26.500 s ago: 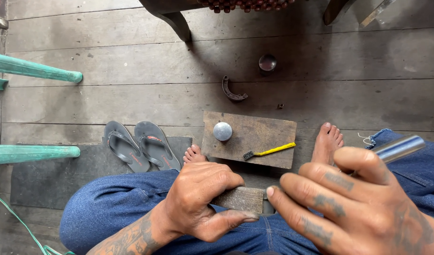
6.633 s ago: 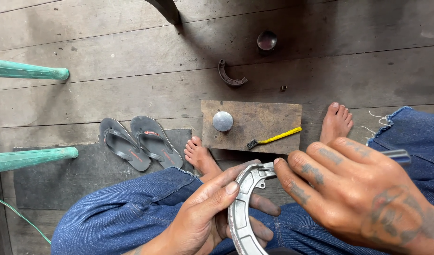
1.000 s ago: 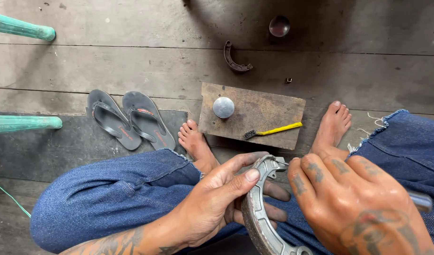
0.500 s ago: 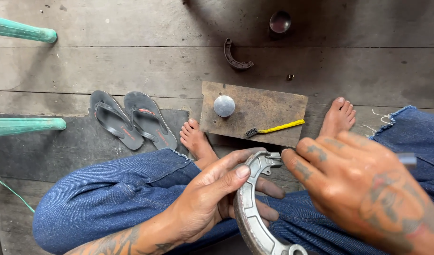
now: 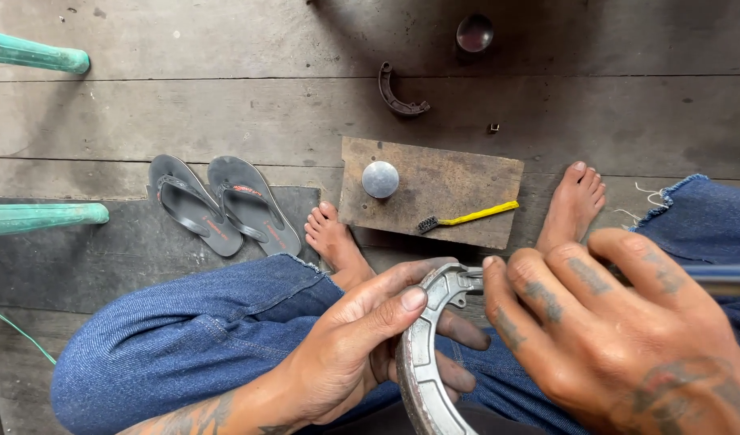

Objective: Servicing a motorcycle brake shoe by using a small tool to manipulate the internal spring and pin mechanism.

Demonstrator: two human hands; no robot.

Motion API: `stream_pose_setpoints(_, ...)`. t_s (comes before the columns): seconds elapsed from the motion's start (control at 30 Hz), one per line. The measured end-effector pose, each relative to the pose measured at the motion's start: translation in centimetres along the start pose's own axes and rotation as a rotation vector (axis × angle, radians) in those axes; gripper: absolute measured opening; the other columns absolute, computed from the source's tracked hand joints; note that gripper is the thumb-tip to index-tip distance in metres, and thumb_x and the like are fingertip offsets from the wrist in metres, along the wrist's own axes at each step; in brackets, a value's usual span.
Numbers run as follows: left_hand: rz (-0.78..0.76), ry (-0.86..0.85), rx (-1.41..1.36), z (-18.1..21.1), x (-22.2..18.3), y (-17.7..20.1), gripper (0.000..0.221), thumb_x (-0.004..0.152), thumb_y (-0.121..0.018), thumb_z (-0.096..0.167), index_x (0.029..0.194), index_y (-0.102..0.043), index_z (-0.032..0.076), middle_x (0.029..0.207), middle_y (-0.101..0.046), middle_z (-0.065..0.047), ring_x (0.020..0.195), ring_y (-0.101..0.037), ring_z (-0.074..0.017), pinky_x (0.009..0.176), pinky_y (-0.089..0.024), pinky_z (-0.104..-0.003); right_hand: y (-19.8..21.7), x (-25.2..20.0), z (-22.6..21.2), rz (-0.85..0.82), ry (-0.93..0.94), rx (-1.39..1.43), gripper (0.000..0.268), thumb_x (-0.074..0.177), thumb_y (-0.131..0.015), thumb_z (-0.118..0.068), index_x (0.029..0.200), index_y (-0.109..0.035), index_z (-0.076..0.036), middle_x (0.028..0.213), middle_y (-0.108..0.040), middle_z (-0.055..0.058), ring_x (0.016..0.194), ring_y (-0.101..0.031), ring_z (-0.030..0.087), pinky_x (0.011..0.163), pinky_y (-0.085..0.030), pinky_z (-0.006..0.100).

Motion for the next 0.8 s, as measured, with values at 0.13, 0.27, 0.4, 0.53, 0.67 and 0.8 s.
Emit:
stream_pose_setpoints(0.13,-0.001,-0.008,0.024,0.5,-0.1,0.0,0.060,0.105,-0.048,0.022,0.156,-0.034,-0.006,0.115,-0.066,-0.031,0.084,-0.076,-0.0313,0.071,-0.065,-0.031,-0.3,0.3,0.8,0.054,0.039,0.060,0.026,0.080,-0.068,-0.015,0.105,-0.074,-0.008,0.100,-0.067,0.008,0.075,-0.061,0.024,0.079,-0.047,0.040)
stream_pose_setpoints(0.27,-0.029,0.000,0.031,0.3,0.0,-0.2,0.060,0.106,-0.048,0.023,0.155,-0.036,-0.010,0.114,-0.067,-0.032,0.082,-0.075,-0.0294,0.070,-0.064,-0.030,0.5,0.2,1.2,-0.001,0.049,0.032,0.030,0.082,-0.061,-0.018,0.110,-0.068,-0.009,0.090,-0.059,0.007,0.070,-0.057,0.024,0.083,-0.046,0.039)
stream_pose_setpoints(0.4,-0.025,0.007,0.049,0.2,0.1,0.1,0.063,0.105,-0.051,0.025,0.156,-0.035,-0.008,0.114,-0.067,-0.031,0.082,-0.076,-0.0294,0.072,-0.065,-0.031,0.0,0.2,0.9,0.017,0.040,0.047,0.027,0.083,-0.065,-0.017,0.108,-0.072,-0.009,0.096,-0.065,0.006,0.073,-0.060,0.023,0.081,-0.046,0.039)
stream_pose_setpoints(0.53,-0.020,-0.018,0.107,0.6,0.1,0.3,0.066,0.104,-0.051,0.026,0.158,-0.031,-0.007,0.115,-0.067,-0.032,0.080,-0.075,-0.0297,0.072,-0.064,-0.033,-0.6,0.4,2.0,0.078,0.056,0.127,0.033,0.082,-0.063,-0.022,0.112,-0.071,-0.012,0.102,-0.066,0.004,0.081,-0.062,0.021,0.081,-0.046,0.040)
stream_pose_setpoints(0.67,-0.095,-0.061,0.223,0.7,0.0,0.2,0.066,0.105,-0.047,0.026,0.160,-0.028,-0.006,0.118,-0.065,-0.032,0.083,-0.074,-0.0310,0.075,-0.063,-0.034,-0.7,0.1,3.2,0.049,0.089,0.231,0.042,0.071,-0.066,-0.020,0.113,-0.069,-0.014,0.097,-0.061,0.005,0.081,-0.060,0.027,0.081,-0.048,0.042)
stream_pose_setpoints(0.8,-0.149,-0.162,0.389,1.4,-0.6,-0.7,0.066,0.106,-0.044,0.023,0.163,-0.022,0.000,0.123,-0.063,-0.031,0.089,-0.073,-0.0326,0.077,-0.062,-0.035,0.4,0.1,3.6,0.088,0.061,0.496,0.036,0.069,-0.074,-0.017,0.105,-0.073,-0.015,0.097,-0.065,0.002,0.068,-0.060,0.018,0.069,-0.049,0.038)
Point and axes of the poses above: each hand's wrist, its own x-axis towards the middle knuckle, its own y-axis out of the back of the hand, z = x × y, the point moved 1 cm from there along x, towards the middle knuckle
